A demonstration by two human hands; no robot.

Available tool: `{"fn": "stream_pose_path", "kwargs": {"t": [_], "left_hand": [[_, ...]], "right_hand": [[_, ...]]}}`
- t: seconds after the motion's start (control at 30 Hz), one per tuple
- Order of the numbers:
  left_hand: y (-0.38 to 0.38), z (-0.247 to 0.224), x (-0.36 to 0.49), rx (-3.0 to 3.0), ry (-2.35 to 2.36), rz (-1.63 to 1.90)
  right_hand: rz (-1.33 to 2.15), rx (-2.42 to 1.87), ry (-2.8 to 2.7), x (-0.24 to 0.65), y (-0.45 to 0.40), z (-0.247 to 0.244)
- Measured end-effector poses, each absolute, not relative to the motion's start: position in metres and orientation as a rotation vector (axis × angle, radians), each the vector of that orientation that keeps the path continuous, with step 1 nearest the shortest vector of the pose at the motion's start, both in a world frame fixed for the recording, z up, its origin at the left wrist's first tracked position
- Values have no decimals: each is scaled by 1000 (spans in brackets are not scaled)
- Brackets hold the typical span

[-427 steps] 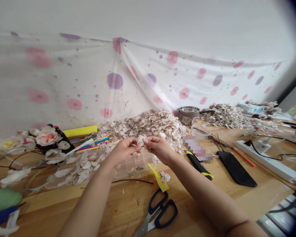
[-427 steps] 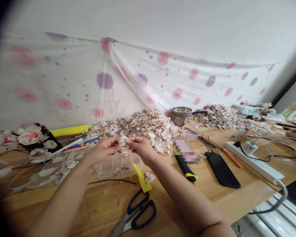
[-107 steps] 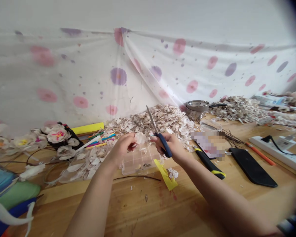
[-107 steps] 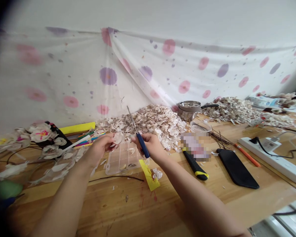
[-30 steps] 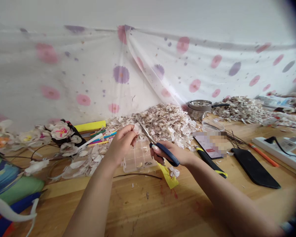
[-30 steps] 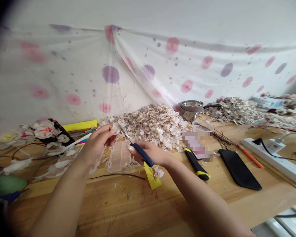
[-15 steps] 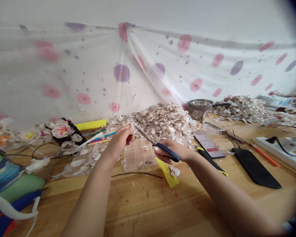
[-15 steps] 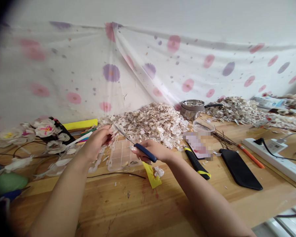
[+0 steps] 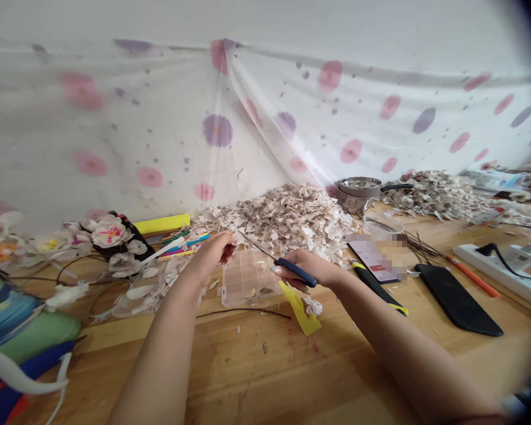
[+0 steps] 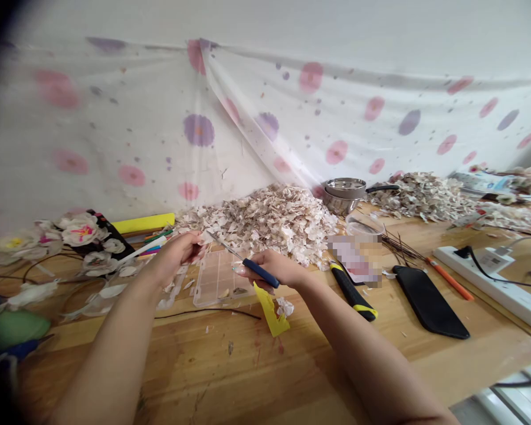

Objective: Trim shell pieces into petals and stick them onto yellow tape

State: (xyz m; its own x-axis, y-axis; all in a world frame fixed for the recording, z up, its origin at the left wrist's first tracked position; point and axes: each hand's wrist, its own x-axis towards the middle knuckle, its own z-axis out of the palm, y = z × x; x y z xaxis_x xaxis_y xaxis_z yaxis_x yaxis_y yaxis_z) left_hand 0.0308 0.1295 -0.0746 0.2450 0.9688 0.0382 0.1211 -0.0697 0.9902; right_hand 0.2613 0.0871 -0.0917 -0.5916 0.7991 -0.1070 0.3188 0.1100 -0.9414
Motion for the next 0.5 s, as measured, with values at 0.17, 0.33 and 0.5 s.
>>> {"fn": "stream_pose_path", "kwargs": {"t": [0.17,0.33,0.5], "left_hand": [[133,-79,31,1434,1151,1042],[138,-84,31,1431,1240,1067],[138,-85,31,1449,1288,1042]], "right_hand": [[1427,-1149,-1953,259,89,-97],[1211,-1361,-2018,255,94,-105],[310,-1773,-2212,249,100,-120]]}}
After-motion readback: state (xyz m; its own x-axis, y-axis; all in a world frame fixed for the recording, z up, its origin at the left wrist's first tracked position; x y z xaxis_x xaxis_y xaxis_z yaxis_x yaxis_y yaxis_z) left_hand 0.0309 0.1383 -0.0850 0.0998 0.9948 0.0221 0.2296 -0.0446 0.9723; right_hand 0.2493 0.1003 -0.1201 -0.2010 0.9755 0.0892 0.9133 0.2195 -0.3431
